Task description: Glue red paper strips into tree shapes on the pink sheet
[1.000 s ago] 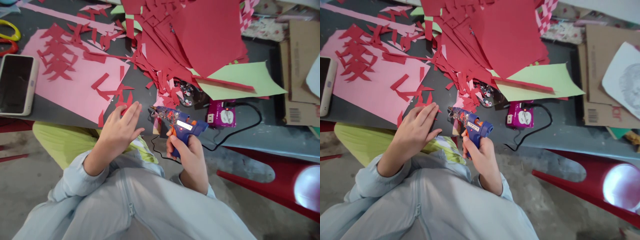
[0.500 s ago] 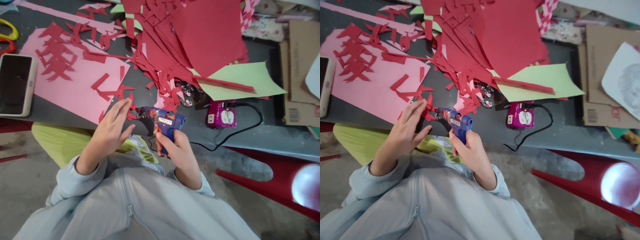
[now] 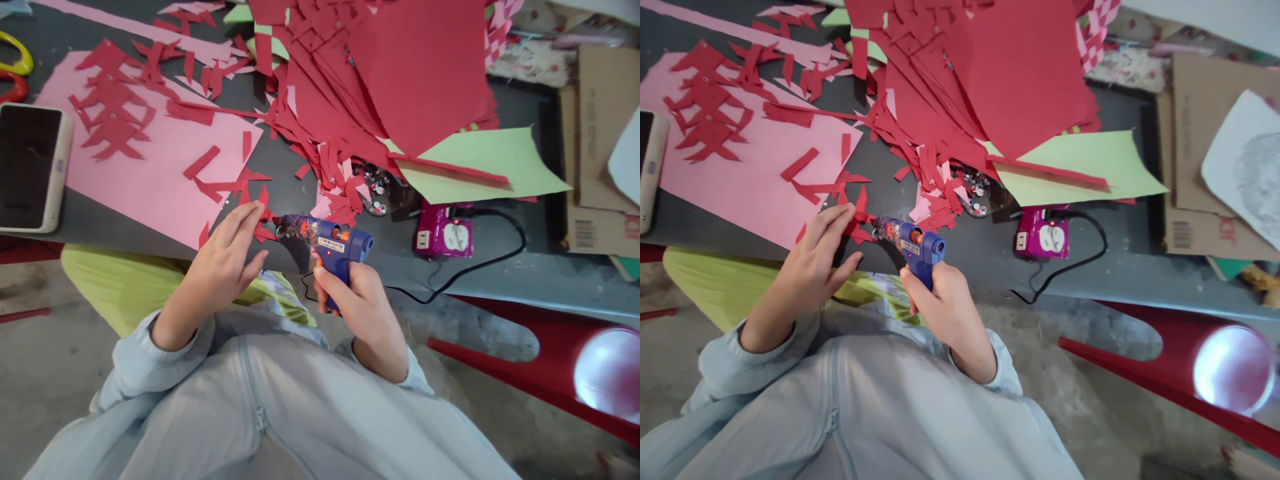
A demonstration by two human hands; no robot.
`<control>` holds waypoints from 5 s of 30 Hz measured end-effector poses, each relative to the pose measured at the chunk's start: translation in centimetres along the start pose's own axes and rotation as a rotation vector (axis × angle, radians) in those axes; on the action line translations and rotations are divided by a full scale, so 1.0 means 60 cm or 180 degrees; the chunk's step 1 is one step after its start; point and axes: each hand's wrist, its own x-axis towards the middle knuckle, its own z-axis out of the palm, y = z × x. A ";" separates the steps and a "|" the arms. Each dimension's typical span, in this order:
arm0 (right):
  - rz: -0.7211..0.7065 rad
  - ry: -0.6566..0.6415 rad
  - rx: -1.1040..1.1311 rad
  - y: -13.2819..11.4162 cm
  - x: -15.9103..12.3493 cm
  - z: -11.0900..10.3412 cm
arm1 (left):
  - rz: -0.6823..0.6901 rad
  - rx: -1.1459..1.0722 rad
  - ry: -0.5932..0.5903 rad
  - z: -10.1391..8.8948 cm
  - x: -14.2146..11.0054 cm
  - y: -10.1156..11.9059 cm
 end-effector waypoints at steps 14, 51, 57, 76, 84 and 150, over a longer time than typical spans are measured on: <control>0.0052 -0.0082 -0.0118 -0.003 -0.001 -0.004 | -0.0033 0.0029 0.0193 0.007 -0.002 -0.004; 0.0102 -0.0104 -0.0317 -0.026 0.006 -0.003 | -0.0062 0.0110 0.0128 0.007 -0.002 0.000; 0.0111 -0.0081 -0.0288 -0.023 0.007 -0.003 | -0.0163 0.0154 0.0040 0.005 -0.003 0.002; 0.0102 0.0007 -0.0252 -0.013 -0.009 -0.013 | -0.0077 0.0187 0.0115 0.008 -0.002 0.001; 0.0086 -0.0039 -0.0362 -0.017 -0.011 -0.016 | -0.0110 0.0174 0.0096 0.008 -0.001 0.003; -0.0111 0.0639 0.1472 0.025 0.029 0.000 | -0.0185 0.1042 -0.0193 0.022 0.014 0.031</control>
